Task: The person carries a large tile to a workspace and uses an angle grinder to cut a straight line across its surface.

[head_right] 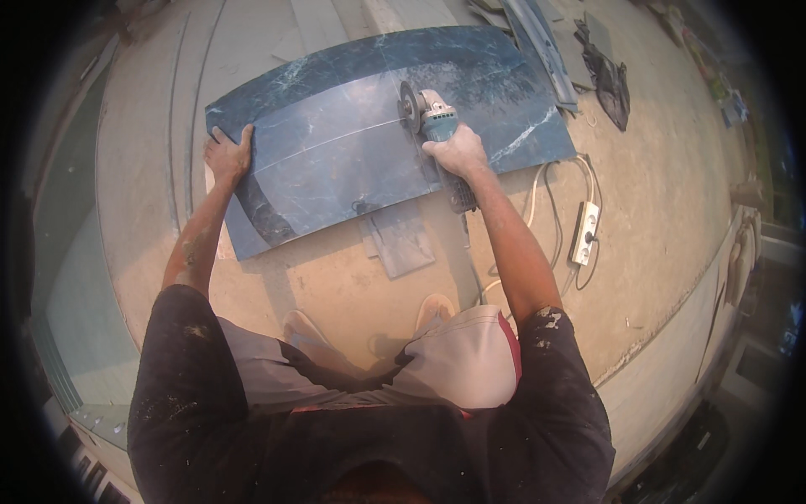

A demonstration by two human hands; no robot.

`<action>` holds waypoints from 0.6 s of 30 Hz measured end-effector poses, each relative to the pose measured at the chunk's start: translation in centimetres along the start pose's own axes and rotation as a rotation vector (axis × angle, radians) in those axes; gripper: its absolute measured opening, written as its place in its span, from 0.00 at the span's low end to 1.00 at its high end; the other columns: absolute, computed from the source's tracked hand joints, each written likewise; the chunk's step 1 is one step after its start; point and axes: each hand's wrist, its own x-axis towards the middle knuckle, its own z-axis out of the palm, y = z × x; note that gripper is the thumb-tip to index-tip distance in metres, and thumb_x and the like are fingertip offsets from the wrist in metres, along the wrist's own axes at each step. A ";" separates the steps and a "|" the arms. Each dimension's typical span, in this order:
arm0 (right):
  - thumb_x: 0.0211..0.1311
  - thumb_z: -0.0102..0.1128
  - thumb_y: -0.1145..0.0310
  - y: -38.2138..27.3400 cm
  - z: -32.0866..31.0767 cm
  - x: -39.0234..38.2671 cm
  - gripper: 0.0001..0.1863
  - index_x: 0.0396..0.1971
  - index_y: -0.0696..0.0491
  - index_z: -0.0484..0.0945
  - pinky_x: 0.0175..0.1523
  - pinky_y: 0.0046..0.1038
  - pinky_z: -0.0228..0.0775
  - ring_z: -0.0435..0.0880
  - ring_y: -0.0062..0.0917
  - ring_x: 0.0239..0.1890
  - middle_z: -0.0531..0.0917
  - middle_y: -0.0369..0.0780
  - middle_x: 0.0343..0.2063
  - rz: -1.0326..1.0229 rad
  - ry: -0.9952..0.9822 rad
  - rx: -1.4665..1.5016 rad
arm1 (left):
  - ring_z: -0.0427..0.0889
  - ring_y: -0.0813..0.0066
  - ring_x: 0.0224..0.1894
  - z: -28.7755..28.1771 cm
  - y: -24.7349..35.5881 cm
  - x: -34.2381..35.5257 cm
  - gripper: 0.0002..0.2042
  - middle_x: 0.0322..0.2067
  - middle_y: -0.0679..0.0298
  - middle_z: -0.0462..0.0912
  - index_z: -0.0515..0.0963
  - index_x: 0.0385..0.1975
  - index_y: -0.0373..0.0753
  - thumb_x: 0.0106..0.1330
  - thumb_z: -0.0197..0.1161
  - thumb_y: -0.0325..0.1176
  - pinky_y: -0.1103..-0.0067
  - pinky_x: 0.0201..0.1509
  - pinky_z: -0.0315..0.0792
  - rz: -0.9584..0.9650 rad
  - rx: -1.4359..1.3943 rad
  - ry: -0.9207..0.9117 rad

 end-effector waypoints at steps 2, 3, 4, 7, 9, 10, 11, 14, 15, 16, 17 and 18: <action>0.46 0.72 0.51 -0.1 0.1 0.2 0.37 0.53 0.62 0.79 0.60 0.39 0.77 0.86 0.45 0.54 0.86 0.54 0.50 0.003 0.003 -0.009 | 0.49 0.37 0.77 0.1 -0.1 0.0 0.53 0.73 0.31 0.52 0.52 0.75 0.25 0.68 0.46 0.74 0.52 0.80 0.41 0.005 0.001 0.004; 0.46 0.72 0.52 -0.2 0.1 0.3 0.37 0.53 0.62 0.79 0.60 0.39 0.77 0.86 0.45 0.54 0.86 0.54 0.50 0.004 0.005 -0.013 | 0.49 0.37 0.77 0.1 -0.2 0.0 0.53 0.73 0.31 0.52 0.52 0.75 0.25 0.68 0.46 0.74 0.52 0.80 0.41 0.007 0.000 0.008; 0.46 0.72 0.52 -0.2 0.1 0.3 0.37 0.54 0.62 0.79 0.60 0.38 0.77 0.86 0.45 0.54 0.86 0.54 0.50 0.005 0.007 -0.012 | 0.49 0.37 0.77 0.1 -0.3 0.0 0.53 0.73 0.31 0.52 0.52 0.75 0.25 0.68 0.46 0.74 0.52 0.80 0.41 0.009 -0.002 0.011; 0.47 0.72 0.53 -0.5 0.0 0.2 0.37 0.54 0.62 0.79 0.60 0.38 0.77 0.86 0.44 0.54 0.86 0.54 0.50 0.001 0.011 -0.003 | 0.49 0.37 0.77 -0.1 0.0 -0.1 0.53 0.73 0.31 0.53 0.53 0.74 0.25 0.68 0.46 0.73 0.52 0.80 0.41 0.003 -0.006 -0.008; 0.47 0.71 0.53 -0.5 -0.2 0.2 0.36 0.54 0.61 0.79 0.61 0.38 0.77 0.86 0.44 0.54 0.86 0.54 0.50 -0.011 0.018 0.013 | 0.49 0.37 0.77 -0.2 0.0 -0.1 0.53 0.73 0.30 0.52 0.52 0.74 0.25 0.68 0.46 0.73 0.52 0.80 0.41 0.014 -0.013 0.006; 0.47 0.71 0.53 -0.6 -0.3 0.3 0.36 0.54 0.61 0.79 0.61 0.38 0.77 0.86 0.44 0.54 0.86 0.54 0.50 -0.017 0.014 0.017 | 0.49 0.37 0.77 -0.2 0.0 -0.1 0.53 0.73 0.30 0.52 0.52 0.74 0.24 0.68 0.46 0.73 0.52 0.80 0.41 0.020 -0.017 0.013; 0.47 0.71 0.54 -0.8 -0.3 0.3 0.35 0.54 0.61 0.80 0.61 0.38 0.77 0.86 0.44 0.54 0.86 0.54 0.50 -0.023 0.007 0.022 | 0.49 0.37 0.77 -0.1 -0.1 -0.1 0.53 0.73 0.30 0.52 0.52 0.74 0.24 0.68 0.46 0.73 0.52 0.80 0.41 0.021 -0.018 0.017; 0.47 0.70 0.54 -1.2 -0.5 0.5 0.34 0.53 0.60 0.80 0.61 0.38 0.77 0.86 0.44 0.54 0.86 0.53 0.50 -0.038 0.003 0.019 | 0.48 0.36 0.77 -0.1 -0.2 0.0 0.53 0.73 0.30 0.52 0.52 0.74 0.24 0.68 0.47 0.73 0.52 0.80 0.41 0.021 -0.020 0.015; 0.47 0.70 0.55 -1.3 -0.5 0.5 0.34 0.53 0.60 0.81 0.61 0.38 0.77 0.86 0.44 0.54 0.86 0.53 0.50 -0.041 0.003 0.015 | 0.48 0.36 0.77 -0.1 -0.2 0.0 0.53 0.73 0.30 0.52 0.52 0.74 0.24 0.68 0.47 0.73 0.52 0.80 0.41 0.019 -0.020 0.005; 0.47 0.70 0.55 -1.4 -0.5 0.6 0.34 0.53 0.60 0.81 0.61 0.38 0.77 0.86 0.44 0.54 0.86 0.54 0.50 -0.047 -0.001 0.008 | 0.48 0.36 0.77 -0.1 -0.2 0.0 0.53 0.73 0.30 0.52 0.52 0.74 0.24 0.68 0.47 0.73 0.52 0.80 0.41 0.018 -0.019 -0.005; 0.47 0.70 0.55 -1.5 -0.6 0.8 0.33 0.53 0.60 0.81 0.61 0.38 0.77 0.86 0.45 0.54 0.86 0.54 0.50 -0.054 -0.004 0.001 | 0.48 0.36 0.77 -0.2 -0.1 0.0 0.53 0.73 0.30 0.52 0.52 0.74 0.24 0.68 0.47 0.73 0.52 0.80 0.41 0.018 -0.021 -0.004; 0.47 0.70 0.55 -1.6 -0.7 1.0 0.33 0.53 0.60 0.81 0.61 0.39 0.77 0.86 0.45 0.54 0.86 0.54 0.50 -0.060 -0.007 -0.006 | 0.48 0.36 0.77 -0.2 0.0 0.0 0.53 0.73 0.30 0.52 0.52 0.74 0.24 0.68 0.47 0.73 0.52 0.80 0.41 0.018 -0.024 -0.003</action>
